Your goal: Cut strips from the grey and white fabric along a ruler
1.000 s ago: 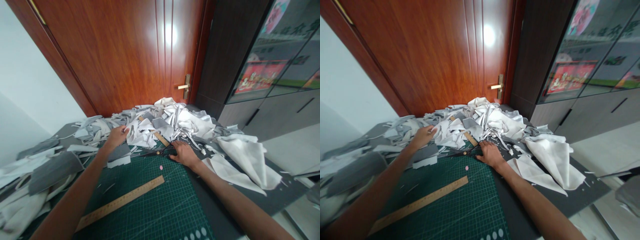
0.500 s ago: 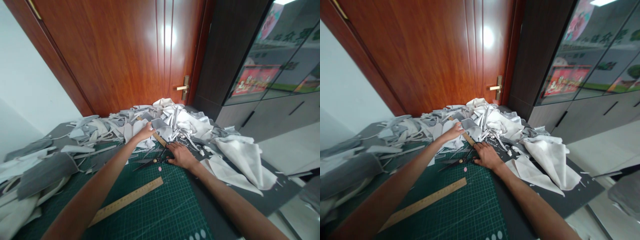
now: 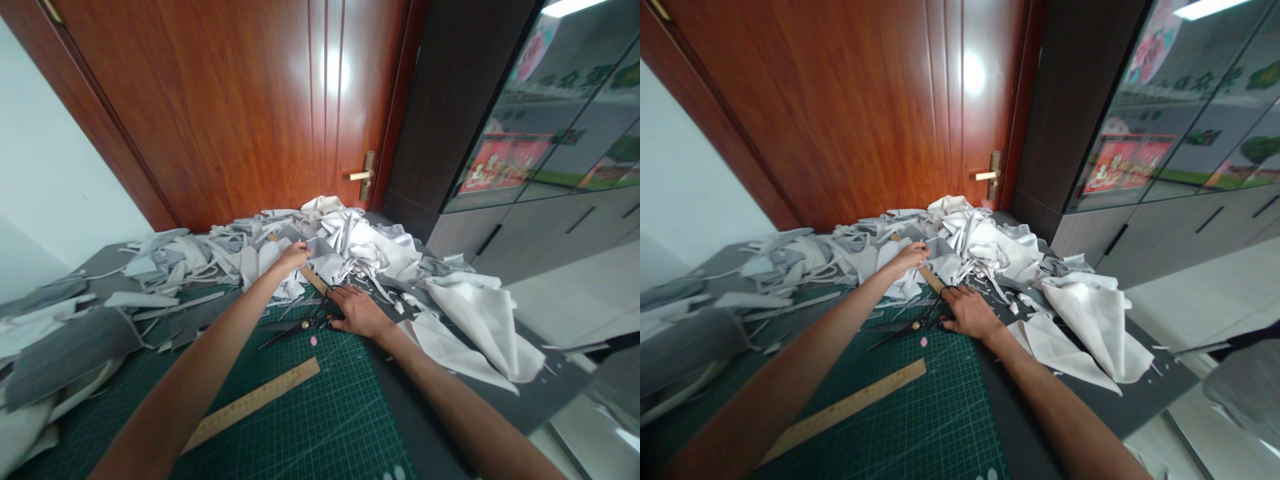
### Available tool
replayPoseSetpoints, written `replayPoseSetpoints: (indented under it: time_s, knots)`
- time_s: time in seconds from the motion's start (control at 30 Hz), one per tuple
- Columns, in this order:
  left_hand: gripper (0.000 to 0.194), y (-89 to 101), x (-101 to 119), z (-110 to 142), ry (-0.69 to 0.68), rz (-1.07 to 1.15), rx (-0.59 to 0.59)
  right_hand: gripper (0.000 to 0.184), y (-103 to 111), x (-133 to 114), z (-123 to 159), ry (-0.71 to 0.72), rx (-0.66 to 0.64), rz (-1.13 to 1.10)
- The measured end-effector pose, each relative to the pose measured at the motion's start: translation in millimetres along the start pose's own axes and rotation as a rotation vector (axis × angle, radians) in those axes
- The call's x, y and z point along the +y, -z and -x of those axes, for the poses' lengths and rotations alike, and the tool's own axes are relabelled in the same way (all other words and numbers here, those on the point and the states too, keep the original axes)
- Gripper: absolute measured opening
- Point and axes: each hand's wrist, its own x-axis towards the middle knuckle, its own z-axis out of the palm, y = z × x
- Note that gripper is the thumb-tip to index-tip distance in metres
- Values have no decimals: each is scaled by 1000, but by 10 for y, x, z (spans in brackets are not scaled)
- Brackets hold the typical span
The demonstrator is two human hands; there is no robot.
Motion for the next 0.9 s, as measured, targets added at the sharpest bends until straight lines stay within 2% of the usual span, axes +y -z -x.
replayPoseSetpoints:
  time_s: [0.1,0.23,0.37,0.5,0.63,0.7,0.77,0.83,0.9]
  knots:
    - [40,-40,66,-4,-97,-151,56,61,-12,-7,-1,-11,3,11]
    - [44,-41,139,16,-295,-368,125,61,-29,3,-7,-13,2,14]
    - [19,-10,148,66,-447,-546,52,62,-35,18,-9,-2,-1,13]
    - [25,22,153,119,-503,-685,-4,60,-17,7,-6,-9,-2,15]
    - [38,98,222,149,-481,-775,22,58,12,-6,-4,-3,-5,6]
    - [41,198,298,148,-451,-796,57,56,20,-4,-4,-11,-9,7]
    - [32,364,410,144,-436,-797,111,55,20,1,-3,-20,-14,11]
    - [17,599,560,148,-438,-776,190,54,18,4,-1,-26,-16,17]
    - [16,892,743,172,-450,-727,295,54,18,2,3,-30,-13,23]
